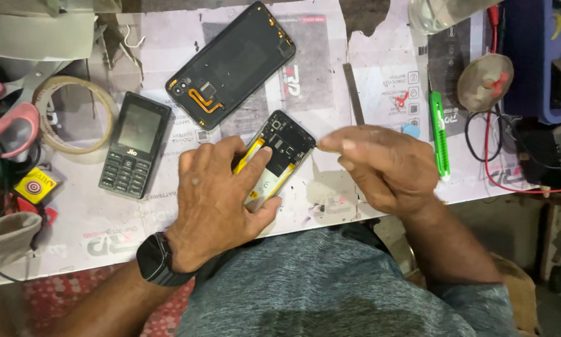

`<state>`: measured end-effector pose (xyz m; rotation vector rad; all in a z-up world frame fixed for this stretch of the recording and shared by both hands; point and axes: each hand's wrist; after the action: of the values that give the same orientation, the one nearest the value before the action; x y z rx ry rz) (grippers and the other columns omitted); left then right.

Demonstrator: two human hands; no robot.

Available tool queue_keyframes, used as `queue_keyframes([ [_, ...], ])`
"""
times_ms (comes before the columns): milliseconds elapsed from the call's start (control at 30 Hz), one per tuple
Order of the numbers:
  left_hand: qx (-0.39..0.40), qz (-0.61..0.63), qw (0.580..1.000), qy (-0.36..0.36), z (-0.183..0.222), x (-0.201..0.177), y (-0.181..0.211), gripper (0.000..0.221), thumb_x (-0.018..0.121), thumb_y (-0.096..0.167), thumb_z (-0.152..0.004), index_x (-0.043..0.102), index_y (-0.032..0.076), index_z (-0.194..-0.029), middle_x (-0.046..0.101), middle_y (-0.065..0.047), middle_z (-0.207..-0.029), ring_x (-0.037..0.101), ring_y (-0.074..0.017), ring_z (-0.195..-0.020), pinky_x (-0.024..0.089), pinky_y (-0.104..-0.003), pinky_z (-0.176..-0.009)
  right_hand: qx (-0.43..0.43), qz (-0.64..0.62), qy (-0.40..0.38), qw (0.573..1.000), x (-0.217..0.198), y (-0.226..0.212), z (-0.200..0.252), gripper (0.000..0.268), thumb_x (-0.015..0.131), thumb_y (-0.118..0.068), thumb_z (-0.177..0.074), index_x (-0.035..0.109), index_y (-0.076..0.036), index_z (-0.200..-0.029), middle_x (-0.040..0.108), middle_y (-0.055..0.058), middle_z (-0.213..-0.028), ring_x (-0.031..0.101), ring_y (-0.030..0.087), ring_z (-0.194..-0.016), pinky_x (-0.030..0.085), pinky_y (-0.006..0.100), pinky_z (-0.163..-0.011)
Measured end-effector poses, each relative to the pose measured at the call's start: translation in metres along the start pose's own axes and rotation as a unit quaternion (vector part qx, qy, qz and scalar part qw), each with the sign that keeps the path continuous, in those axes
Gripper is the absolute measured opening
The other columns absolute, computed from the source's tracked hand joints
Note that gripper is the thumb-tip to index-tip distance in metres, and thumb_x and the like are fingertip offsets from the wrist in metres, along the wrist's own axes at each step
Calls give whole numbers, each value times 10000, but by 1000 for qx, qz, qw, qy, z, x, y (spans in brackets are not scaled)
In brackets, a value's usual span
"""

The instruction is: The person uses a green precision screwdriver to remove screws from the internal frame of a disassembled smartphone. They carefully unscrew multiple fasteners around the motherboard and battery area, then lift the motherboard assembly to inspect the connections underneath.

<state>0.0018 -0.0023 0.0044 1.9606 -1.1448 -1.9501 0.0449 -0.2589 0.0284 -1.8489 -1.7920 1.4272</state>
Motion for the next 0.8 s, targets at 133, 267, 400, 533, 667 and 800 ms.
queue_keyframes([
  [133,10,-8,1000,5,0,2,-1,671,865,380,-686,692,72,-1257,558,-144,-1146,527,-324,-1029,356,-494,-871,16,18,27,999,0,6,5,378,821,7,-861,596,-39,-1161,702,253,-1012,741,300,-901,624,338,-729],
  [267,8,-11,1000,1,2,2,-1,683,869,388,-683,690,64,-1258,558,-147,-1144,527,-324,-1019,353,-497,-864,42,-28,16,999,1,6,16,322,673,73,-1017,559,-31,-1300,721,219,-1120,761,280,-1029,659,329,-823],
  [400,12,-12,1000,9,1,1,0,697,875,391,-671,686,70,-1261,556,-149,-1154,526,-325,-1026,353,-495,-875,34,-14,28,999,5,10,20,292,602,84,-1054,565,-51,-1311,725,212,-1142,770,270,-1000,672,316,-836],
  [533,23,-10,999,36,0,-4,4,753,889,447,-650,669,51,-1252,547,-159,-1165,522,-330,-1044,341,-504,-881,41,-22,39,998,2,9,22,332,587,98,-1079,512,-56,-1364,723,218,-1156,773,273,-1012,672,309,-862],
  [667,38,5,997,74,-3,-9,8,607,882,307,-770,660,21,-1257,575,-129,-1152,550,-293,-1037,346,-477,-887,51,-42,48,997,-1,7,24,361,593,112,-1078,509,-61,-1383,717,228,-1151,764,277,-1015,666,348,-902],
  [800,68,6,994,81,-13,-11,10,416,856,185,-834,682,33,-1180,610,-106,-1069,581,-275,-973,359,-444,-849,59,-75,64,993,-2,3,26,362,581,136,-1081,514,-43,-1388,711,238,-1121,759,289,-1015,669,361,-898],
])
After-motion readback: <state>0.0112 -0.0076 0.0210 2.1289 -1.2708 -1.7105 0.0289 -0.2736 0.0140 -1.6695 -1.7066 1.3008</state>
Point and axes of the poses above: each hand's wrist, its own z-axis away from the middle knuckle, its own x-axis out of the palm, y = z × x
